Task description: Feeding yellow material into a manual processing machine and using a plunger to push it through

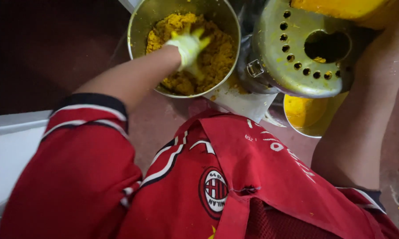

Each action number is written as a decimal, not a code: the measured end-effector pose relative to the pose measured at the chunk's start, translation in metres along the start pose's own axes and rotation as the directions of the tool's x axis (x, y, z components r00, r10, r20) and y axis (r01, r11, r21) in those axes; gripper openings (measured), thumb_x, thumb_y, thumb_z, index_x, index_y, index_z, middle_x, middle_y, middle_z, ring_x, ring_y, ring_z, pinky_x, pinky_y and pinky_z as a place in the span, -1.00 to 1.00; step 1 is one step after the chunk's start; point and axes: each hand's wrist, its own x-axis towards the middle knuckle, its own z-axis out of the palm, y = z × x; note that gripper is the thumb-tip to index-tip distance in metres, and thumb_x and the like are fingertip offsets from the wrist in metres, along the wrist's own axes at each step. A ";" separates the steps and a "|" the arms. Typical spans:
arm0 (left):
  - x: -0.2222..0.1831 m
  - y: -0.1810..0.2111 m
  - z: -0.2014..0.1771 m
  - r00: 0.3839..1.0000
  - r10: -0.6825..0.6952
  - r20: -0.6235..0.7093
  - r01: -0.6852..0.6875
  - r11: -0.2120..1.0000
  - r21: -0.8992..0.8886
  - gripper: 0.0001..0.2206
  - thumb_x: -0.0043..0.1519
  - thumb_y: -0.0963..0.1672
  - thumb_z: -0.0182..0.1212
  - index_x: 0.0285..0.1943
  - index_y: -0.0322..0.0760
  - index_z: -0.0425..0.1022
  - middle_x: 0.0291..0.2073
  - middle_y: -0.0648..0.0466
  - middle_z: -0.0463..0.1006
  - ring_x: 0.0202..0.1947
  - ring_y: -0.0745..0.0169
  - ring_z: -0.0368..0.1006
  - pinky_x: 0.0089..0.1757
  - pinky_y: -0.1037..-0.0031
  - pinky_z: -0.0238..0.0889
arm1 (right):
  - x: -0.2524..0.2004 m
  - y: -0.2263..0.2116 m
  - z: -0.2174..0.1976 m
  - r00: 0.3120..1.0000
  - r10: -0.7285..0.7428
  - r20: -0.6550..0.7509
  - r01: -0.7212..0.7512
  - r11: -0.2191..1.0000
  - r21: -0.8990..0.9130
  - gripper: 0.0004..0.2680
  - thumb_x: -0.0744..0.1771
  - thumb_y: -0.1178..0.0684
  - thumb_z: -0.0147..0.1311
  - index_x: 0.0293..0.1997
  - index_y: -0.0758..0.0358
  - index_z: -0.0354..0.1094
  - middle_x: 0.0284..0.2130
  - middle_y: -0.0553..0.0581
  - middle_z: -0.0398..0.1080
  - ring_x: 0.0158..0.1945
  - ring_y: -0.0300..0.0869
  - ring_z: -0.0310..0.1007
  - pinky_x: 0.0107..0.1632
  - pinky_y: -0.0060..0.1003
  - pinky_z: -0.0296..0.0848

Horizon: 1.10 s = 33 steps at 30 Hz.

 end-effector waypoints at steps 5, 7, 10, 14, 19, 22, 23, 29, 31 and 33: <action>0.054 -0.006 0.050 0.999 0.054 -0.001 -0.054 0.998 -0.017 0.29 -0.28 -0.06 0.66 0.66 0.18 -0.25 0.58 -0.20 -0.30 0.50 -0.57 -0.23 0.17 -0.32 0.17 | -0.010 -0.008 0.007 0.971 -0.233 -0.046 0.236 0.970 0.052 -0.80 0.25 0.00 0.24 -0.43 0.04 0.17 -0.47 0.03 0.18 -0.39 -0.18 0.20 -0.29 -0.12 0.35; 0.056 -0.007 0.051 0.992 0.087 -0.087 -0.088 0.996 -0.006 0.08 -0.21 -0.10 0.52 0.59 0.09 -0.04 0.40 -0.22 -0.03 0.27 -0.49 0.09 0.05 -0.17 0.32 | 0.007 0.003 -0.014 0.956 -0.247 -0.159 0.233 0.967 -0.101 -0.83 0.23 -0.08 0.18 -0.45 0.06 0.25 -0.52 0.08 0.31 -0.43 -0.17 0.37 -0.35 -0.15 0.51; 0.082 -0.022 0.072 0.972 0.134 -0.192 -0.136 0.991 0.003 -0.14 -0.16 -0.12 0.43 0.46 -0.04 0.25 0.19 -0.27 0.29 -0.01 -0.42 0.46 -0.09 0.00 0.46 | 0.018 0.009 -0.028 0.901 -0.409 -0.141 0.370 0.898 -0.238 -0.84 0.29 -0.10 0.10 -0.35 0.12 0.33 -0.43 0.10 0.39 -0.33 -0.17 0.43 -0.24 -0.17 0.59; 0.073 -0.020 0.054 0.981 0.127 -0.145 -0.128 0.992 -0.004 -0.31 0.05 0.08 0.40 0.39 -0.08 0.32 0.12 -0.24 0.38 -0.04 -0.41 0.51 -0.08 -0.07 0.42 | 0.013 0.006 -0.023 0.887 -0.449 -0.108 0.430 0.888 -0.163 -0.81 0.36 -0.07 0.11 -0.32 0.08 0.16 -0.41 0.02 0.20 -0.32 -0.20 0.27 -0.23 -0.15 0.53; 0.028 -0.022 0.010 0.984 0.111 -0.141 -0.114 0.993 -0.011 -0.59 0.06 0.01 0.35 0.09 -0.03 0.47 0.01 -0.02 0.55 -0.16 -0.28 0.55 -0.19 0.08 0.42 | 0.014 0.004 -0.025 0.908 -0.396 -0.139 0.346 0.893 -0.287 -0.87 0.27 -0.04 0.07 -0.43 0.06 0.23 -0.45 0.00 0.29 -0.35 -0.23 0.31 -0.28 -0.22 0.46; 0.062 -0.068 0.029 0.878 0.382 -0.290 -0.183 0.826 0.532 -0.76 0.16 -0.02 0.04 -0.06 0.03 0.54 -0.14 0.14 0.63 -0.20 -0.02 0.57 -0.26 0.30 0.39 | 0.043 0.031 -0.042 0.879 -0.449 -0.158 0.379 0.861 -0.340 -0.91 0.19 0.06 0.12 -0.57 0.12 0.46 -0.57 0.07 0.50 -0.50 -0.19 0.50 -0.44 -0.25 0.56; 0.089 -0.091 0.042 0.691 0.689 -0.220 -0.081 0.375 0.923 -0.67 0.25 0.00 -0.16 -0.05 -0.10 0.53 -0.19 0.09 0.60 -0.14 0.09 0.56 -0.22 0.40 0.36 | 0.057 0.041 -0.051 0.828 -0.552 -0.098 0.468 0.777 -0.421 -0.83 0.20 0.07 0.08 -0.59 0.16 0.61 -0.62 0.10 0.64 -0.55 -0.19 0.62 -0.49 -0.29 0.66; 0.048 -0.016 -0.047 0.554 0.767 -0.322 -0.180 0.489 0.854 -0.66 0.29 0.02 -0.14 -0.01 -0.14 0.52 -0.15 0.04 0.61 -0.13 0.02 0.55 -0.20 0.34 0.35 | 0.053 0.025 -0.023 0.909 -0.321 -0.264 0.384 0.893 0.236 -0.90 0.14 0.17 0.11 -0.61 0.10 0.25 -0.69 0.08 0.21 -0.62 -0.07 0.27 -0.53 -0.01 0.46; 0.066 -0.015 -0.050 0.523 0.767 -0.371 -0.222 0.543 0.810 -0.65 0.30 0.03 -0.13 0.01 -0.16 0.51 -0.14 0.02 0.61 -0.12 -0.01 0.55 -0.19 0.31 0.35 | 0.049 0.023 -0.021 0.911 -0.317 -0.263 0.385 0.882 0.272 -0.90 0.14 0.15 0.10 -0.62 0.09 0.24 -0.69 0.06 0.20 -0.61 -0.08 0.25 -0.50 -0.01 0.46; 0.064 -0.008 -0.058 0.495 0.759 -0.423 -0.266 0.596 0.757 -0.65 0.31 0.03 -0.12 0.02 -0.17 0.51 -0.12 0.00 0.61 -0.12 -0.04 0.54 -0.18 0.29 0.34 | 0.045 0.021 -0.019 0.915 -0.313 -0.256 0.384 0.871 0.306 -0.89 0.14 0.14 0.10 -0.62 0.08 0.23 -0.69 0.05 0.19 -0.60 -0.09 0.24 -0.47 -0.01 0.46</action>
